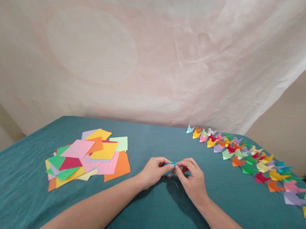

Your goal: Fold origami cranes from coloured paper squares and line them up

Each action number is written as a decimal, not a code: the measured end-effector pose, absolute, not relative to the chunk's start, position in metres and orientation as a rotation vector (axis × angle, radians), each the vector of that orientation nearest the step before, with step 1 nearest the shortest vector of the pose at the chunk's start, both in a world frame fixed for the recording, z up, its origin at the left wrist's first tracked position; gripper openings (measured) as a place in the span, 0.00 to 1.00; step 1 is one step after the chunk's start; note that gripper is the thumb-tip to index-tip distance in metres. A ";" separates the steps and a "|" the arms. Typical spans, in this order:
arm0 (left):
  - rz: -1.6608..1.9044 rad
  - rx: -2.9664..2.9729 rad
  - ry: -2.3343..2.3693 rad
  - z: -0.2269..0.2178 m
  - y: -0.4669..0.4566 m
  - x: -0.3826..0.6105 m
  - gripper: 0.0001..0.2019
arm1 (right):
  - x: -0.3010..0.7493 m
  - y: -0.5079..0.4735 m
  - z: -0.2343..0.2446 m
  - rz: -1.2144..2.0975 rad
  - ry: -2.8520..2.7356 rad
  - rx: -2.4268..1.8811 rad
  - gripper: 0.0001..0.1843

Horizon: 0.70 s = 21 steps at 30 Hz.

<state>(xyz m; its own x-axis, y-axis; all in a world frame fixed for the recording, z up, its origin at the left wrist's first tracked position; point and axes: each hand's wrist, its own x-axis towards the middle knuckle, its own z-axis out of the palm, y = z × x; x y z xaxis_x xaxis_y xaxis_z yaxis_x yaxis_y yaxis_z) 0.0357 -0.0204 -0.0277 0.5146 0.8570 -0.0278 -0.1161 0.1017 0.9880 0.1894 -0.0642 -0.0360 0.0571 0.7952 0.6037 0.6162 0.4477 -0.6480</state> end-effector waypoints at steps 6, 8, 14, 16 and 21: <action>0.832 1.268 0.745 -0.026 -0.021 0.037 0.18 | 0.188 -0.064 -0.035 0.200 -1.654 -1.236 0.04; 0.832 1.258 0.744 -0.026 -0.020 0.037 0.18 | 0.188 -0.063 -0.035 0.208 -1.653 -1.229 0.04; 0.825 1.271 0.748 -0.030 -0.018 0.037 0.18 | 0.187 -0.064 -0.033 0.222 -1.644 -1.205 0.04; 0.828 1.272 0.750 -0.031 -0.017 0.037 0.18 | 0.186 -0.064 -0.032 0.229 -1.644 -1.200 0.04; 0.844 1.282 0.761 -0.033 -0.018 0.038 0.17 | 0.185 -0.065 -0.030 0.232 -1.618 -1.212 0.03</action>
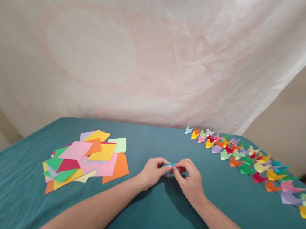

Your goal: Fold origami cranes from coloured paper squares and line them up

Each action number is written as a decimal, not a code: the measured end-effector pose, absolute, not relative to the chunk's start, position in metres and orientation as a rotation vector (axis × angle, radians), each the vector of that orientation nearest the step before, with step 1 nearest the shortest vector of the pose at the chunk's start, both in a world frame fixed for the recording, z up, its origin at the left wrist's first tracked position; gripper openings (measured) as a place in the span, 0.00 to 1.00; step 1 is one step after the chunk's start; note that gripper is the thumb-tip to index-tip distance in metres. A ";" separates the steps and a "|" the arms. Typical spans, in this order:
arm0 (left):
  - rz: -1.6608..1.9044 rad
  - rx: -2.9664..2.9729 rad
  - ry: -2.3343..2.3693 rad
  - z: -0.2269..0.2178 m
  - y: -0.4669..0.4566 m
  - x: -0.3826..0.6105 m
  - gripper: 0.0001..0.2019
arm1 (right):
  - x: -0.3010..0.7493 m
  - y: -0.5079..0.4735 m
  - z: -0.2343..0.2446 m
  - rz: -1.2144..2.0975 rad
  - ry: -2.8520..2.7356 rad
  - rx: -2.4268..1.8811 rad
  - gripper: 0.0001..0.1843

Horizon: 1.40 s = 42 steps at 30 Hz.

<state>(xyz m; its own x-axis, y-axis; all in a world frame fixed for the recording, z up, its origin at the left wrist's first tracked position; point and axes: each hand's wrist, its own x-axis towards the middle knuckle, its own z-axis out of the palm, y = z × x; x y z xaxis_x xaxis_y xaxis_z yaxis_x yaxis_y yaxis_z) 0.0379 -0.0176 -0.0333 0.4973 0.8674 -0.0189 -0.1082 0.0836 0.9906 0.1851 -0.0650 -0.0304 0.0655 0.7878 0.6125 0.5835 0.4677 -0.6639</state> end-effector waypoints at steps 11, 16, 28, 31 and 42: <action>0.886 1.254 0.792 -0.034 -0.019 0.038 0.16 | 0.185 -0.064 -0.031 0.304 -1.587 -1.230 0.04; 0.880 1.234 0.773 -0.033 -0.020 0.038 0.16 | 0.185 -0.065 -0.031 0.340 -1.580 -1.231 0.05; 0.891 1.216 0.784 -0.030 -0.020 0.038 0.17 | 0.185 -0.062 -0.033 0.371 -1.590 -1.211 0.06; 0.889 1.200 0.801 -0.030 -0.020 0.039 0.17 | 0.185 -0.062 -0.032 0.368 -1.599 -1.207 0.05; 0.897 1.213 0.839 -0.026 -0.023 0.039 0.17 | 0.185 -0.065 -0.030 0.387 -1.624 -1.191 0.05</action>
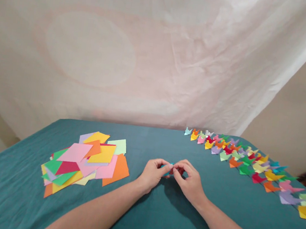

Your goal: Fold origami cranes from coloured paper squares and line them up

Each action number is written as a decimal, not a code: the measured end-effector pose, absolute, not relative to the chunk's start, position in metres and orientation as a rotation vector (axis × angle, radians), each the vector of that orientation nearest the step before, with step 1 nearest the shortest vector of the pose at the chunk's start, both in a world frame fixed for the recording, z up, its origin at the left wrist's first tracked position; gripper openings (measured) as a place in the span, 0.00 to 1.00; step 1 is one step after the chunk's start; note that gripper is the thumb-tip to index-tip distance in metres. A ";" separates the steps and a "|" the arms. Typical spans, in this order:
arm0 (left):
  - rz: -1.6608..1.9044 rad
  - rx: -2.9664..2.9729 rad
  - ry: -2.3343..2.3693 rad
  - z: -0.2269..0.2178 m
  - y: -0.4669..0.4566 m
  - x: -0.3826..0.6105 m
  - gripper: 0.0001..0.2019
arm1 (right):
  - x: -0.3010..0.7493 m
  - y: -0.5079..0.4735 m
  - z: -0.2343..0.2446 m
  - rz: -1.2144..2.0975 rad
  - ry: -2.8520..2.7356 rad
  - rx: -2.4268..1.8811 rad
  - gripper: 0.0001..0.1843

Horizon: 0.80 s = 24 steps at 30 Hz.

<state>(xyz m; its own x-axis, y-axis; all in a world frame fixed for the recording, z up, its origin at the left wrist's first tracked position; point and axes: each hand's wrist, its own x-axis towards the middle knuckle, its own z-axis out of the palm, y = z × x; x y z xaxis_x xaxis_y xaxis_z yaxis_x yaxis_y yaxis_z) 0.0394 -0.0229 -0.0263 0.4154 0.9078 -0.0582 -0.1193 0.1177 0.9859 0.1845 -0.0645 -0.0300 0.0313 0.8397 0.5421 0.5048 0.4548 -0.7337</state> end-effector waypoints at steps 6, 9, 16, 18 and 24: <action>0.912 1.219 0.871 -0.024 -0.025 0.040 0.16 | 0.183 -0.065 -0.030 0.412 -1.605 -1.208 0.04; 0.919 1.229 0.883 -0.023 -0.026 0.040 0.16 | 0.183 -0.064 -0.030 0.424 -1.604 -1.206 0.04; 0.924 1.253 0.890 -0.020 -0.028 0.041 0.16 | 0.184 -0.063 -0.031 0.439 -1.587 -1.197 0.04; 0.927 1.267 0.894 -0.020 -0.028 0.041 0.16 | 0.184 -0.063 -0.031 0.448 -1.579 -1.194 0.03; 0.937 1.287 0.912 -0.021 -0.027 0.041 0.14 | 0.184 -0.064 -0.031 0.485 -1.582 -1.167 0.02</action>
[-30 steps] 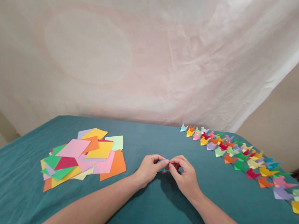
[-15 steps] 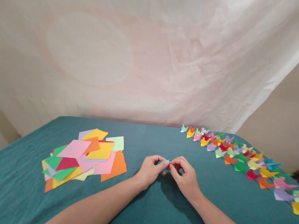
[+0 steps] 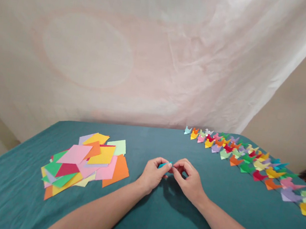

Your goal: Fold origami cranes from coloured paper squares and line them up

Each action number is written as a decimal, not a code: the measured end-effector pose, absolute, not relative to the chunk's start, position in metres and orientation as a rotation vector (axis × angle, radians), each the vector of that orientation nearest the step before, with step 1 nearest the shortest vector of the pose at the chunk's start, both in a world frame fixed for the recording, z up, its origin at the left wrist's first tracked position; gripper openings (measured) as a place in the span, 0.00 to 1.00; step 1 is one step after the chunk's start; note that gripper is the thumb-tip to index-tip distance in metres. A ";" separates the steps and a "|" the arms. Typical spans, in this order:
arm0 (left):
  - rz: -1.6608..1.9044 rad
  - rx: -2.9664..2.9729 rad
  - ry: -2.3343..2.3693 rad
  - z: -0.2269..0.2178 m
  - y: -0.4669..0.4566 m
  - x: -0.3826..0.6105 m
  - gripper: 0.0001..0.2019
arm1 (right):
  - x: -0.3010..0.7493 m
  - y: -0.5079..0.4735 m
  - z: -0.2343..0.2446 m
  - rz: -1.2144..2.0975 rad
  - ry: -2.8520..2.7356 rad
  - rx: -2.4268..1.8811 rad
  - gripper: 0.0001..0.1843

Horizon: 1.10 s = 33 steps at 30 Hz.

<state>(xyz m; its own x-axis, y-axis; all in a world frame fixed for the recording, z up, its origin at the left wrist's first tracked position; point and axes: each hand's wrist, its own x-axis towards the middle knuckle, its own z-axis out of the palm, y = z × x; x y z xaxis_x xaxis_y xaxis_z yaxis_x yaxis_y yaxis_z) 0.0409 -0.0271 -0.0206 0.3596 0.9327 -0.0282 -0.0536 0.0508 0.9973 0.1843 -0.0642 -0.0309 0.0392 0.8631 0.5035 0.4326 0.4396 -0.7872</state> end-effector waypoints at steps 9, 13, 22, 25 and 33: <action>0.928 1.219 0.849 -0.020 -0.027 0.038 0.16 | 0.185 -0.065 -0.029 0.556 -1.563 -1.153 0.07; 0.925 1.208 0.840 -0.021 -0.026 0.038 0.18 | 0.187 -0.065 -0.030 0.592 -1.536 -1.155 0.09; 0.917 1.223 0.816 -0.025 -0.023 0.041 0.17 | 0.188 -0.063 -0.031 0.614 -1.546 -1.149 0.10; 0.925 1.266 0.800 -0.028 -0.023 0.041 0.16 | 0.189 -0.063 -0.031 0.639 -1.526 -1.157 0.10; 0.974 1.443 0.789 -0.034 -0.022 0.038 0.13 | 0.193 -0.058 -0.033 0.877 -1.416 -1.187 0.16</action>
<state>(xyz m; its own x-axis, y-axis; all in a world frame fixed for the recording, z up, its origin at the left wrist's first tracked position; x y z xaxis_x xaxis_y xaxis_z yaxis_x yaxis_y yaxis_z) 0.0379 -0.0217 -0.0345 0.4261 0.8961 0.1241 -0.0642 -0.1069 0.9922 0.1933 -0.0578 -0.0334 0.0334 0.9668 0.2533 0.2039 0.2415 -0.9487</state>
